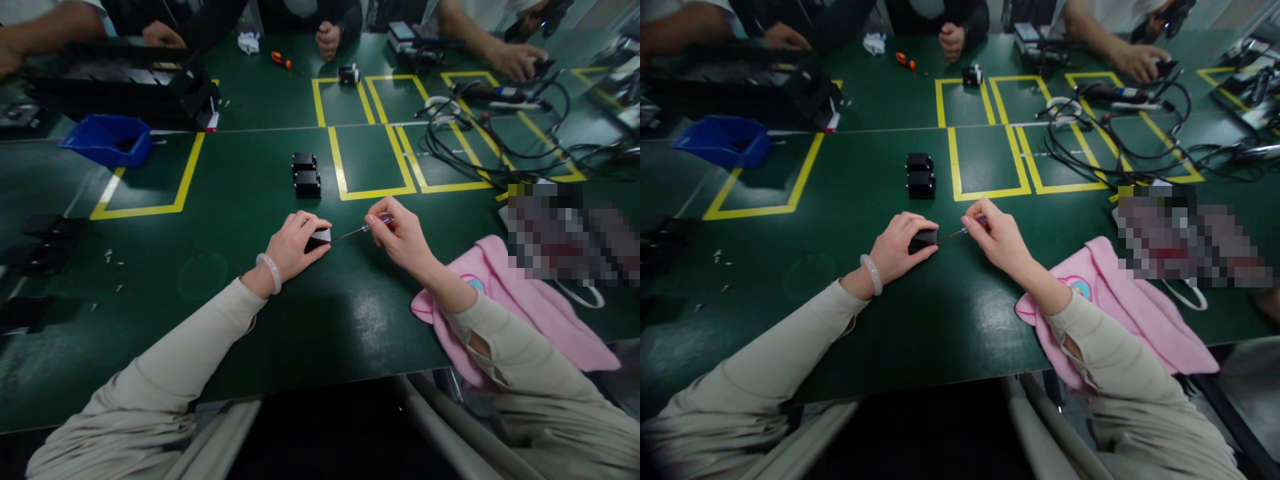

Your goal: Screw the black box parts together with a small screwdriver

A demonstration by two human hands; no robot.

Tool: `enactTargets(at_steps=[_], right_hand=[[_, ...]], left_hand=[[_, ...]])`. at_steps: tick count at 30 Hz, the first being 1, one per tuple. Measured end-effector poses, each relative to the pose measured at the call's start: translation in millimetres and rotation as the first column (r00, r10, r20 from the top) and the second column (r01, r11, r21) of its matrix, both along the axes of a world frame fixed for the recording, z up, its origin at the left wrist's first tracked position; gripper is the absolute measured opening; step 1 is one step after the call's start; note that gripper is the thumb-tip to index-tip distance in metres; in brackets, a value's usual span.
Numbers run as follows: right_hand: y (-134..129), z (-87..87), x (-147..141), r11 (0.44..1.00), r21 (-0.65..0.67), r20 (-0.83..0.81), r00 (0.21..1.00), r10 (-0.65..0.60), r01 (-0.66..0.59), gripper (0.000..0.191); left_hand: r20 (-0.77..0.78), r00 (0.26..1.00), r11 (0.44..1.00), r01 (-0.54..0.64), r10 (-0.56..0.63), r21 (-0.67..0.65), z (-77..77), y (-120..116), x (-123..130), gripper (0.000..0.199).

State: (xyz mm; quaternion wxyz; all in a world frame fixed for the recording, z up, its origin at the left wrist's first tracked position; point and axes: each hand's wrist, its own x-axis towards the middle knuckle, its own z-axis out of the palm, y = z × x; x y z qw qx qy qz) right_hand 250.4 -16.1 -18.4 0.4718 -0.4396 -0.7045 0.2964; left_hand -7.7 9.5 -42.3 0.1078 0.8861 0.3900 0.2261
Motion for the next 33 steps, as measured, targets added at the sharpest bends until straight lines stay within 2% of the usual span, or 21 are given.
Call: enactTargets(at_steps=[5,13,19,25,30,33], right_hand=[[0.6,-1.6,-0.4,1.000,0.018,-0.022,1.000,0.019,-0.018,0.021],[0.3,-0.7,0.4,1.000,0.008,0.008,1.000,0.000,0.000,0.029],[1.1,-1.4,-0.4,1.000,0.028,-0.020,1.000,0.014,-0.014,0.021],[-0.2,0.3,0.3,1.000,0.023,0.010,1.000,0.009,-0.009,0.026],[-0.7,1.1,-0.1,1.000,0.021,0.004,1.000,0.011,-0.011,0.018],[-0.1,0.8,-0.1,1.000,0.020,0.001,1.000,0.018,-0.018,0.020]], left_hand=[[0.004,1.000,1.000,0.008,-0.008,0.013,-0.7,0.7,0.0,0.034],[0.014,1.000,1.000,0.009,-0.009,0.020,-1.8,0.5,-0.2,0.034],[0.006,1.000,1.000,0.003,-0.003,0.008,-0.9,0.5,0.0,0.034],[0.007,1.000,1.000,0.003,-0.003,0.006,-0.9,0.3,0.1,0.034],[0.009,1.000,1.000,0.002,-0.002,0.010,-1.2,0.4,0.0,0.034],[0.003,1.000,1.000,0.000,0.000,0.008,-1.7,0.6,0.0,0.034]])
